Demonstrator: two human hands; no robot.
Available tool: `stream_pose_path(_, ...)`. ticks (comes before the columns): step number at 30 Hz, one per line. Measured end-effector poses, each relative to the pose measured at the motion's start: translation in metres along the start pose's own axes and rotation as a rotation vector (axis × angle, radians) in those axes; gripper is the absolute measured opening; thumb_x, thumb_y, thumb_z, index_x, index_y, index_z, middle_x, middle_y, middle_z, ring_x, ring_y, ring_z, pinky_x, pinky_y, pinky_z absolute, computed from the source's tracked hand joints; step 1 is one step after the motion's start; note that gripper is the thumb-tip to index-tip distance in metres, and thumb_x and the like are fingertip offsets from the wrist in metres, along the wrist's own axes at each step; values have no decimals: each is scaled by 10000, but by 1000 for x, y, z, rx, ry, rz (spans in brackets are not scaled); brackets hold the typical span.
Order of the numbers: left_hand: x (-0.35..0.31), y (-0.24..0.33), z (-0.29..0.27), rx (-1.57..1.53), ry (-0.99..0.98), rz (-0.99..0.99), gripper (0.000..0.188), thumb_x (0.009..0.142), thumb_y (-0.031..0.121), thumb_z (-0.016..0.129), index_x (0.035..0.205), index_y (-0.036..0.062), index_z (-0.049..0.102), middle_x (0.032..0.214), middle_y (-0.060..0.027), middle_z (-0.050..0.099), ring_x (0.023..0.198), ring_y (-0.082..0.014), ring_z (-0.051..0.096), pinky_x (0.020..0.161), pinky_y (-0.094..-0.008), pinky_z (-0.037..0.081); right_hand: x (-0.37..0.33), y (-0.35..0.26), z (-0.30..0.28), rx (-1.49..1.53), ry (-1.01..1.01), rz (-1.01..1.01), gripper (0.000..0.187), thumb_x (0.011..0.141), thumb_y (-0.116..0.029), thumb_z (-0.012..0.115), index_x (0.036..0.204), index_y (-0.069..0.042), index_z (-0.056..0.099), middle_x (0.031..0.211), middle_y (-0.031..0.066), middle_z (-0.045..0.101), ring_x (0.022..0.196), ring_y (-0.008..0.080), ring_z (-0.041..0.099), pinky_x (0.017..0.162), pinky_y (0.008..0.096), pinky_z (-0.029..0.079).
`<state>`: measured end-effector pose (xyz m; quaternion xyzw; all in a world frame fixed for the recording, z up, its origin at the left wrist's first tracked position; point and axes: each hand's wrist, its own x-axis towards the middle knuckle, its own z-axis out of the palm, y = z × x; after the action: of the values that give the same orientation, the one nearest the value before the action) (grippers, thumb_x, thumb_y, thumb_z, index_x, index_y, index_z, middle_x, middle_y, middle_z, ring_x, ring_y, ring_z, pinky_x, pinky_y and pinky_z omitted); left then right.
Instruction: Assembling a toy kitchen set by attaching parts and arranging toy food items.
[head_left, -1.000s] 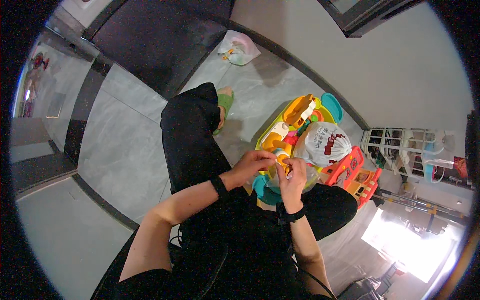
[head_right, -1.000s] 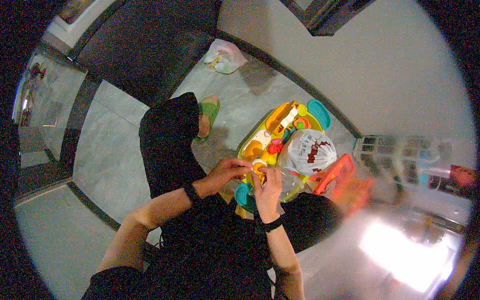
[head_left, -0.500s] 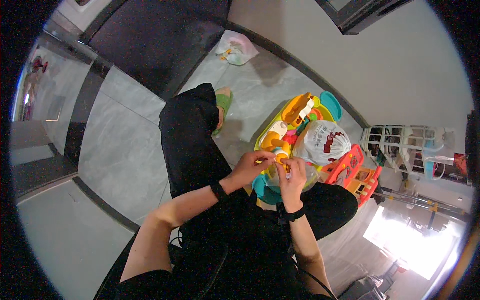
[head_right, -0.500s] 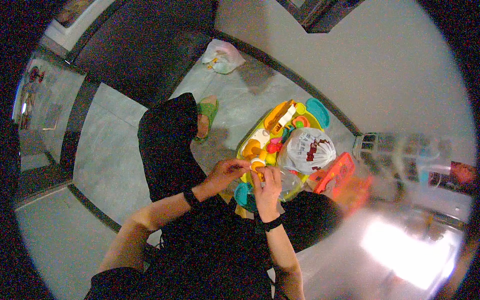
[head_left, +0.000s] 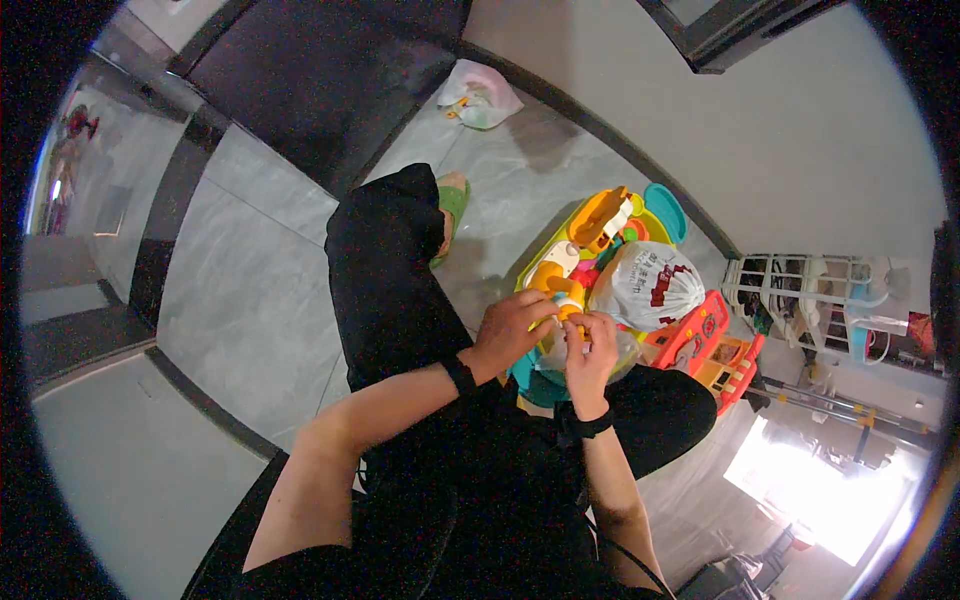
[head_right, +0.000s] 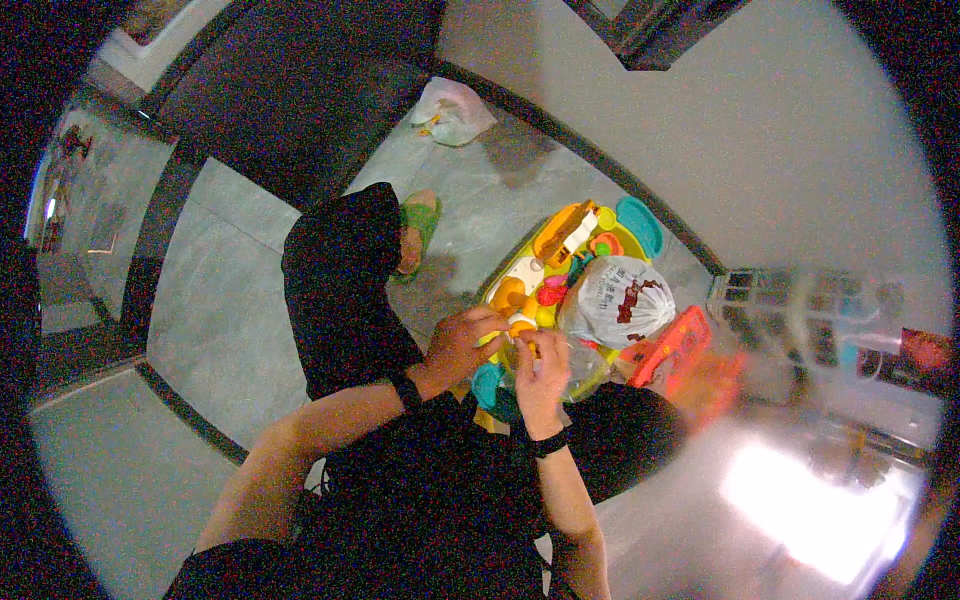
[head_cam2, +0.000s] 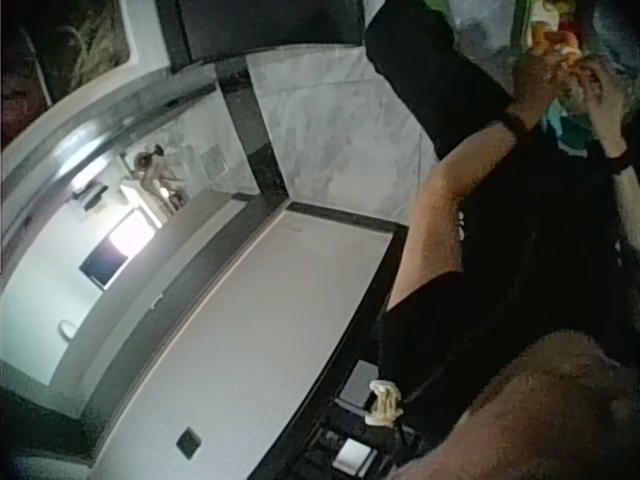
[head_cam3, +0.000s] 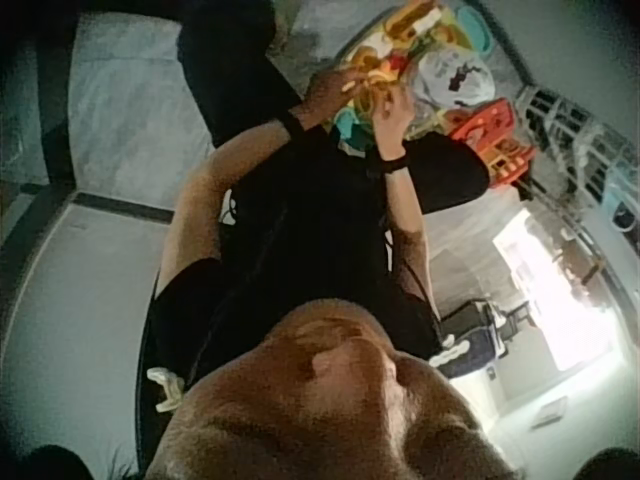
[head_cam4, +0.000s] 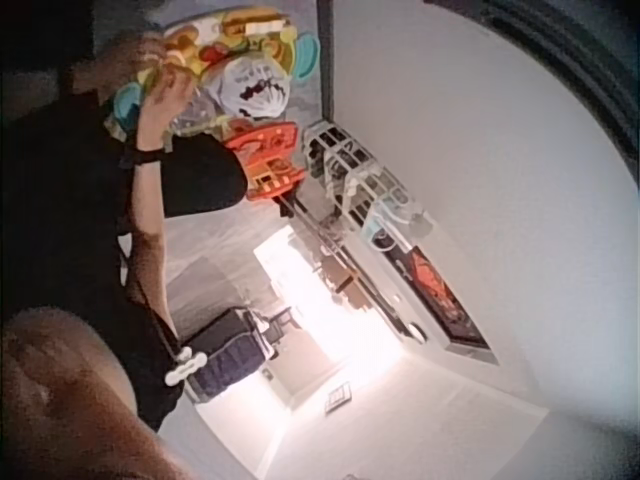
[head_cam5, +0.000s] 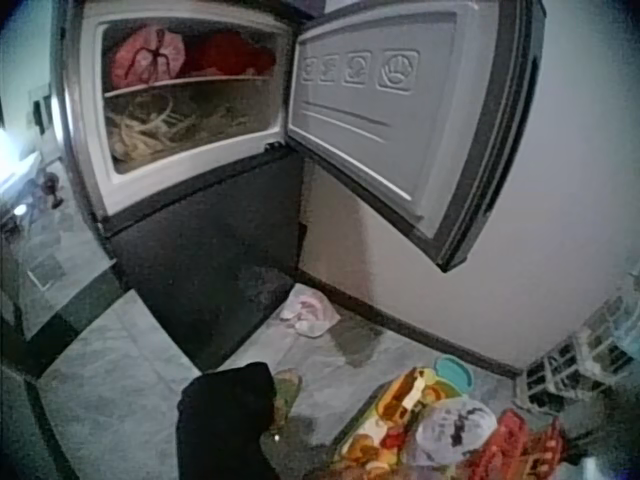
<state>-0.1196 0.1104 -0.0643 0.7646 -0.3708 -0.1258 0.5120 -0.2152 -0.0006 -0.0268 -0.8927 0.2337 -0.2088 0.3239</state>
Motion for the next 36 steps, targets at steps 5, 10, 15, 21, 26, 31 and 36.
stream_pose_path(5, 2, 5, -2, 78, -24, 29, 229, 701, 222, 696, 884, 109, 618, 875, -66, 600, 811, -270, 602, 699, -365, 498, -17, 6, 2, 183, 107, 315, 105, 817, -56, 583, 895, -13, 527, 829, 110, 541, 758, 218, 538, 703, 306, 436)
stream_pose_path(10, 3, 8, 0, 102, 30, 75, 242, 683, 215, 686, 859, 101, 562, 839, -55, 547, 795, -244, 575, 644, -362, 475, -27, 10, 9, 252, 145, 406, 132, 830, -82, 599, 912, -18, 519, 805, 51, 523, 711, 140, 491, 655, 275, 415)
stream_pose_path(15, 4, 3, 3, 105, 85, 156, 260, 671, 224, 704, 841, 100, 552, 835, -54, 553, 786, -243, 578, 636, -360, 473, -21, 1, 10, 341, 151, 520, 166, 806, -102, 649, 900, -26, 535, 769, 14, 512, 687, 95, 465, 619, 239, 397)
stream_pose_path(21, 3, -1, 11, 65, 73, 148, 266, 668, 201, 718, 837, 94, 542, 816, -55, 567, 770, -248, 583, 627, -353, 476, -20, 10, 11, 411, 174, 552, 151, 813, -128, 649, 872, -25, 554, 763, 10, 523, 685, 92, 465, 626, 231, 398)
stream_pose_path(26, 5, 3, 7, -3, 41, 51, 261, 680, 175, 721, 828, 90, 524, 792, -52, 558, 742, -243, 581, 601, -345, 478, -27, 20, 14, 479, 178, 548, 146, 841, -160, 621, 872, -28, 567, 768, 8, 538, 703, 94, 473, 644, 231, 402)
stream_pose_path(31, 8, 5, 8, -182, 23, -33, 260, 685, 137, 723, 830, 77, 516, 775, -52, 545, 708, -216, 574, 548, -311, 473, -27, 18, 10, 487, 162, 586, 143, 858, -169, 604, 885, -30, 585, 751, -8, 529, 654, 72, 455, 591, 212, 374)
stream_pose_path(36, 9, 5, 8, -222, 12, -58, 266, 682, 129, 733, 830, 70, 520, 772, -50, 549, 677, -197, 572, 538, -293, 467, -26, 16, 6, 739, 151, 747, 147, 841, -171, 624, 878, -30, 606, 740, -16, 532, 639, 65, 451, 571, 208, 364)
